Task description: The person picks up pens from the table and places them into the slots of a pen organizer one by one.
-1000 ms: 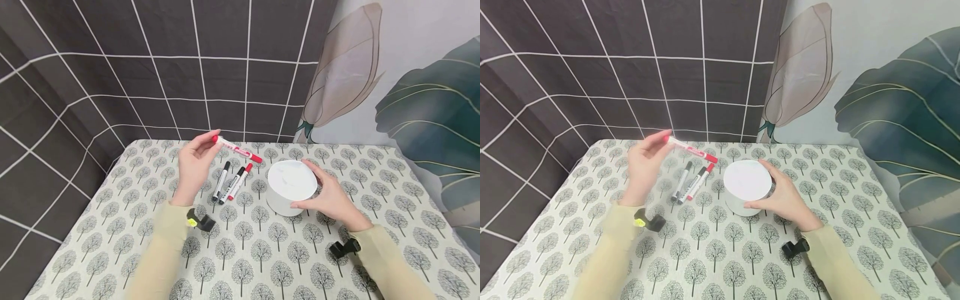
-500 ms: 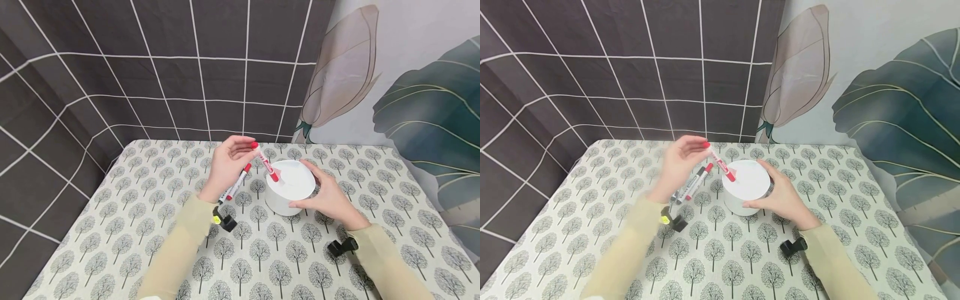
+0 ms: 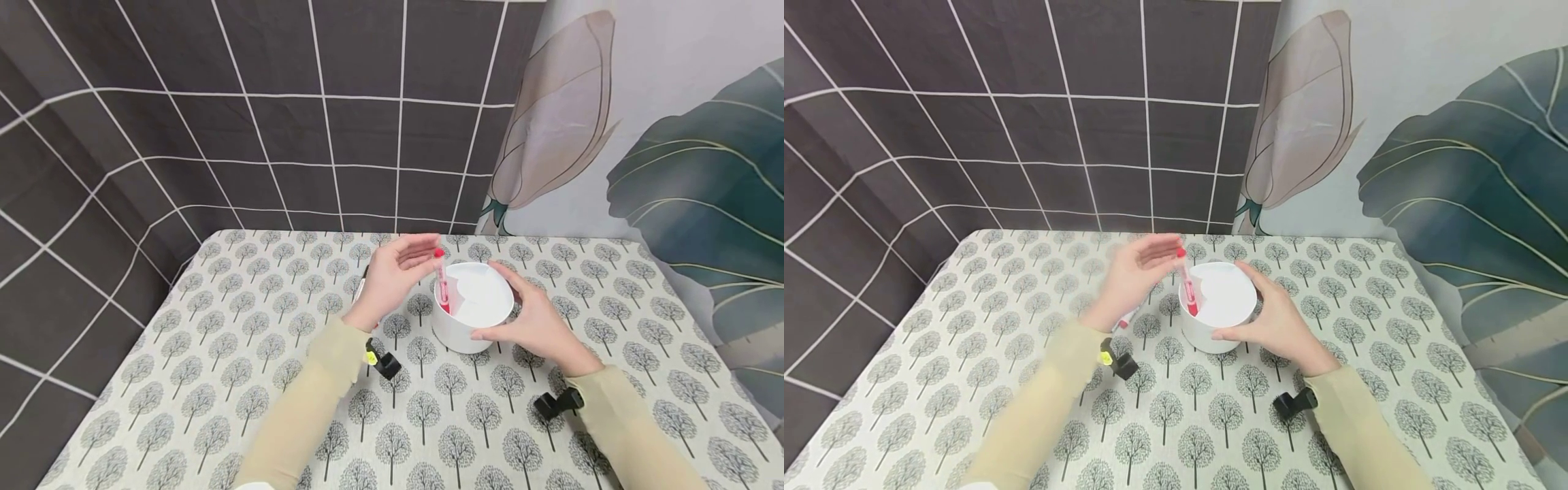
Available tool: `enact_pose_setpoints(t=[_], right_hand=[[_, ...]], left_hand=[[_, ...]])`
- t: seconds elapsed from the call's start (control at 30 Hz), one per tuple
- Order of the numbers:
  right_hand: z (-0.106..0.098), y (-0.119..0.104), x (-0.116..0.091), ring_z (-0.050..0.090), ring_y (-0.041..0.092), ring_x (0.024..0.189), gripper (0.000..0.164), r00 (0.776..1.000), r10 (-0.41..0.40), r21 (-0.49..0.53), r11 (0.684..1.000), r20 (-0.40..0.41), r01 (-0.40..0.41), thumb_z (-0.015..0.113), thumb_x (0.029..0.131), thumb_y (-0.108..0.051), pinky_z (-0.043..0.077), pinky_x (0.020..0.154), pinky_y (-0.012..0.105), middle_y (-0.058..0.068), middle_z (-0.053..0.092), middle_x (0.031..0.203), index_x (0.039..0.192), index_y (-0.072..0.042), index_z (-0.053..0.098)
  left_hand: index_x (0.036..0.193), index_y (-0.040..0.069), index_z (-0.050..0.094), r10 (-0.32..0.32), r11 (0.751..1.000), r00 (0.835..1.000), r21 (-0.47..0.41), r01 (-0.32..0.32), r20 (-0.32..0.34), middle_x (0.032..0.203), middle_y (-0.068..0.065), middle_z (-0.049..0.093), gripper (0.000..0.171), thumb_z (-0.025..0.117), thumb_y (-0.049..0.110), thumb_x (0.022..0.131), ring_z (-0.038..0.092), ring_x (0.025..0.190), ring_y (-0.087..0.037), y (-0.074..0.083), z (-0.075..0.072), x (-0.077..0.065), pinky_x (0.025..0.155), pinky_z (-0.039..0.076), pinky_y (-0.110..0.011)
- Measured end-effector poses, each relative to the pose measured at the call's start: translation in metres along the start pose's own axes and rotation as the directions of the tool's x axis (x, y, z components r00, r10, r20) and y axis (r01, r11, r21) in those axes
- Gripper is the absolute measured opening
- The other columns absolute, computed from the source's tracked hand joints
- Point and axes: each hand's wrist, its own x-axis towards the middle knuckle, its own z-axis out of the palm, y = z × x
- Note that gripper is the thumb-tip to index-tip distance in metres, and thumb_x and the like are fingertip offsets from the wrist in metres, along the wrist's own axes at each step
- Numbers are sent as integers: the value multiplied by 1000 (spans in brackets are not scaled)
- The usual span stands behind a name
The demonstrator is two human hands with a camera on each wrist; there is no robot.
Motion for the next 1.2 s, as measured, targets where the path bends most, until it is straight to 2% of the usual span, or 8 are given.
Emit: enact_pose_setpoints(t=[0.1, 0.2, 0.37, 0.57, 0.8, 0.97, 1.1, 1.2], right_hand=[[0, -1, 0, 50, 37, 132, 127, 1000, -1, 3, 1000, 7, 0, 101, 56, -42, 40, 109, 61, 18, 48, 150, 160, -20, 32], [-1, -2, 0, 50, 37, 132, 126, 1000, -3, 4, 1000, 2, 3, 101, 56, -42, 40, 109, 60, 17, 47, 151, 160, -21, 33], [-1, -1, 0, 48, 38, 134, 126, 1000, -3, 5, 1000, -1, 3, 102, 55, -41, 39, 110, 60, 17, 44, 153, 160, -20, 34], [-1, 0, 1, 47, 38, 135, 126, 1000, -6, 14, 1000, 3, 6, 102, 55, -40, 38, 111, 60, 17, 44, 154, 160, -20, 33], [0, 0, 1, 47, 38, 135, 127, 1000, -6, 4, 1000, 4, 6, 102, 55, -41, 39, 111, 59, 17, 42, 155, 160, -20, 33], [0, 0, 1, 46, 38, 136, 126, 1000, -15, 4, 1000, 1, 15, 102, 56, -40, 38, 112, 59, 17, 43, 155, 160, -20, 33], [0, -1, 1, 44, 38, 137, 127, 1000, -5, -3, 1000, 4, 5, 102, 56, -41, 36, 112, 60, 16, 41, 156, 160, -21, 32], [0, -1, 1, 44, 38, 138, 127, 1000, -3, -2, 1000, 5, 3, 102, 56, -41, 36, 112, 60, 16, 41, 156, 160, -22, 32]], left_hand=[[137, 11, 63, -33, 999, 999, 35, 33, -4, 136, 0, 64, 53, 82, 14, 88, 60, 124, -13, -3, -3, -2, 103, 49, -25], [138, 16, 63, -38, 998, 999, 55, 40, -39, 136, 6, 63, 57, 85, 18, 86, 59, 125, -10, -5, -10, -5, 104, 48, -24], [137, 13, 63, -6, 998, 997, 59, 11, -82, 133, 3, 66, 58, 86, 17, 84, 61, 122, -12, -5, -24, -9, 103, 49, -26], [137, 12, 63, -44, 990, 994, 128, 57, -101, 132, 3, 66, 57, 86, 19, 85, 61, 120, -11, -7, -40, -21, 103, 49, -25], [136, 12, 63, -162, 967, 983, 184, 176, -87, 134, -1, 65, 55, 83, 24, 87, 61, 121, -13, -14, -51, -45, 105, 47, -26], [136, 14, 63, -266, 937, 961, 213, 277, -80, 132, 1, 65, 57, 85, 27, 85, 62, 120, -16, -21, -55, -64, 105, 48, -29], [136, 9, 63, -326, 912, 943, 238, 333, -70, 129, -7, 67, 60, 86, 24, 83, 65, 117, -25, -26, -55, -75, 101, 52, -33], [135, 2, 62, -338, 892, 939, 295, 341, -63, 127, -14, 67, 57, 84, 18, 85, 66, 115, -29, -30, -55, -80, 99, 53, -32]])
